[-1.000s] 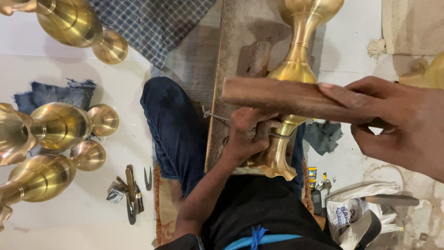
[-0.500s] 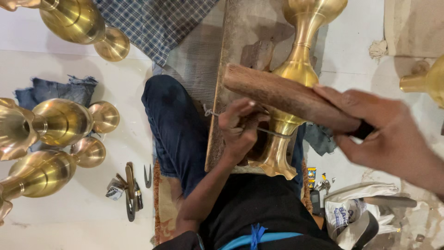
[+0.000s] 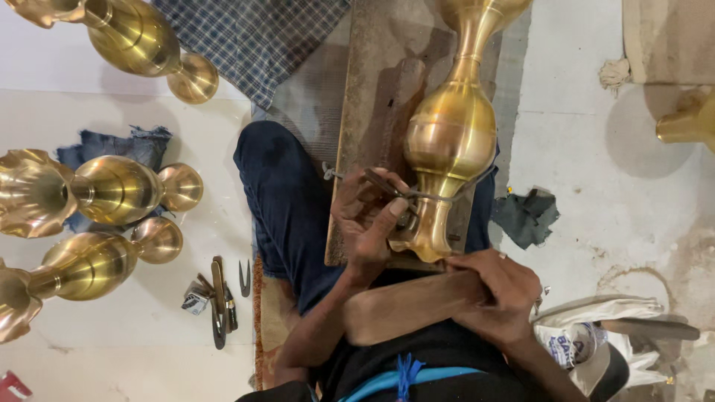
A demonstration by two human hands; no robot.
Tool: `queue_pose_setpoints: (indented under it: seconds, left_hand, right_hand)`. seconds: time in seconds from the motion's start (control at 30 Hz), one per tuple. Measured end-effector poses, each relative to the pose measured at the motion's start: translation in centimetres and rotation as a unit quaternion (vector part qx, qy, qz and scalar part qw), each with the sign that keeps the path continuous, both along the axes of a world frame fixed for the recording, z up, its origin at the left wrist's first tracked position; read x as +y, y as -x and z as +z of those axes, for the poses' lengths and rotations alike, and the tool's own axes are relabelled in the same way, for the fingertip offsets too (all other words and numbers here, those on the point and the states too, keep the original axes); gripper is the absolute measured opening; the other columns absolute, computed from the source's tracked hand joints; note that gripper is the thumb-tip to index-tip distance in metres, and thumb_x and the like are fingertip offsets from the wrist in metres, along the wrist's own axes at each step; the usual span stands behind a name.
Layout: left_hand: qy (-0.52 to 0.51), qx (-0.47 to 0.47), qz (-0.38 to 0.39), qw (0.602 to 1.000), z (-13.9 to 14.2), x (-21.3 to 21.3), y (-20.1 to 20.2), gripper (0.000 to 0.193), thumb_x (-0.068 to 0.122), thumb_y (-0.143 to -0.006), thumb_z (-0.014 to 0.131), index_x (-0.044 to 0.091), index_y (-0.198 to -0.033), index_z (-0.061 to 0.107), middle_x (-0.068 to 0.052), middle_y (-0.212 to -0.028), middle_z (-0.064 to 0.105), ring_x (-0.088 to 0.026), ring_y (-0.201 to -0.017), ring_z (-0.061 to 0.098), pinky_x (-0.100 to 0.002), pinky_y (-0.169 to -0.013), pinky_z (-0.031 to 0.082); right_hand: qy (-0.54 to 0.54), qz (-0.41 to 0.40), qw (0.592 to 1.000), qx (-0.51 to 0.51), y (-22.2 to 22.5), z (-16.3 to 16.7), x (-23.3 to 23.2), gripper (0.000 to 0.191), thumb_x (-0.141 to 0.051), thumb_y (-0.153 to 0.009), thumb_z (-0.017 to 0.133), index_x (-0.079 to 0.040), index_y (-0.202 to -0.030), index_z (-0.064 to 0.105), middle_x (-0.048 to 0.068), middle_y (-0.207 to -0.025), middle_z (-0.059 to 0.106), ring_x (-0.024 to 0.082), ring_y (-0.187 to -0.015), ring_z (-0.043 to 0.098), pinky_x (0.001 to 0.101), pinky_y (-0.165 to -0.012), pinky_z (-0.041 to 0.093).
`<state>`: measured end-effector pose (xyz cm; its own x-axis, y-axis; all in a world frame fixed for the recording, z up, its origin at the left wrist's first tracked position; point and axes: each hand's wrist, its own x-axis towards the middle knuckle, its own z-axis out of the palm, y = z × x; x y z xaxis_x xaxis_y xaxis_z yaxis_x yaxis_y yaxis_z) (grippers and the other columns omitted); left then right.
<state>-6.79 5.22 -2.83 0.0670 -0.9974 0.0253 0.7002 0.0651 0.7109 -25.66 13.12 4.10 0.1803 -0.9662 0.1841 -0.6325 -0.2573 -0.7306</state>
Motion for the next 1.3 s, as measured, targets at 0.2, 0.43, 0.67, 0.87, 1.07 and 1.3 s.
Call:
queue_pose_setpoints:
  seconds: [0.2,0.43,0.67,0.87,1.07,1.3]
  left_hand:
    - [0.056,0.085,-0.113,0.988,4.1,-1.0,1.0,0.042,-0.006,-0.096,0.072,0.004,-0.135,0.059,-0.012,-0.118,0.071,-0.016,-0.107,0.069,-0.03,-0.096,0.057]
    - [0.056,-0.194,-0.192,0.96,5.8,-5.0,2.1,0.041,0.0,-0.095,0.076,0.001,-0.135,0.066,-0.011,-0.116,0.073,-0.017,-0.104,0.072,-0.035,-0.095,0.063]
    - [0.352,-0.6,-0.175,0.696,6.5,-7.9,3.2,0.054,0.001,-0.08,0.078,0.014,-0.131,0.064,-0.007,-0.115,0.075,-0.026,-0.099,0.07,-0.038,-0.082,0.06]
    - [0.382,-0.638,-0.221,0.631,7.7,-8.8,3.8,0.063,-0.007,-0.076,0.069,0.012,-0.136,0.062,-0.007,-0.117,0.075,-0.026,-0.09,0.066,-0.039,-0.073,0.058]
    - [0.405,-0.643,-0.216,0.614,7.9,-8.4,4.3,0.063,-0.006,-0.078,0.069,0.007,-0.139,0.059,-0.008,-0.122,0.075,-0.022,-0.08,0.057,-0.036,-0.064,0.053]
    - [0.403,-0.653,-0.222,0.602,7.8,-8.4,4.6,0.059,-0.005,-0.081,0.069,0.004,-0.138,0.06,-0.01,-0.12,0.075,-0.022,-0.085,0.062,-0.035,-0.066,0.054]
  right_hand:
    - [-0.202,-0.249,0.894,-0.312,0.6,-7.3,0.2,0.02,0.0,-0.078,0.082,-0.001,-0.091,0.067,0.008,-0.082,0.071,0.015,-0.07,0.069,0.0293,-0.064,0.056]
    - [-0.258,-0.237,0.856,-0.381,2.1,-8.9,1.5,0.018,0.004,-0.081,0.078,0.003,-0.097,0.07,0.009,-0.079,0.073,0.016,-0.061,0.066,0.0285,-0.056,0.052]
    - [-0.167,-0.255,0.91,-0.282,6.4,-9.5,1.8,0.019,-0.005,-0.093,0.078,0.005,-0.107,0.068,0.009,-0.089,0.072,0.01,-0.076,0.065,0.026,-0.068,0.053]
    - [-0.056,-0.254,0.958,-0.12,8.4,-8.9,2.1,0.059,-0.003,-0.08,0.075,0.004,-0.137,0.063,0.014,-0.106,0.073,0.014,-0.094,0.071,0.0276,-0.084,0.056]
    - [-0.052,-0.263,0.959,-0.087,8.8,-8.3,1.5,0.066,0.001,-0.076,0.075,0.005,-0.141,0.061,0.018,-0.113,0.072,0.019,-0.101,0.072,0.0306,-0.087,0.056]
    - [-0.045,-0.237,0.949,-0.205,10.9,-7.5,2.8,0.074,0.004,-0.079,0.077,-0.004,-0.15,0.058,0.016,-0.107,0.071,0.014,-0.09,0.068,0.0243,-0.075,0.054]
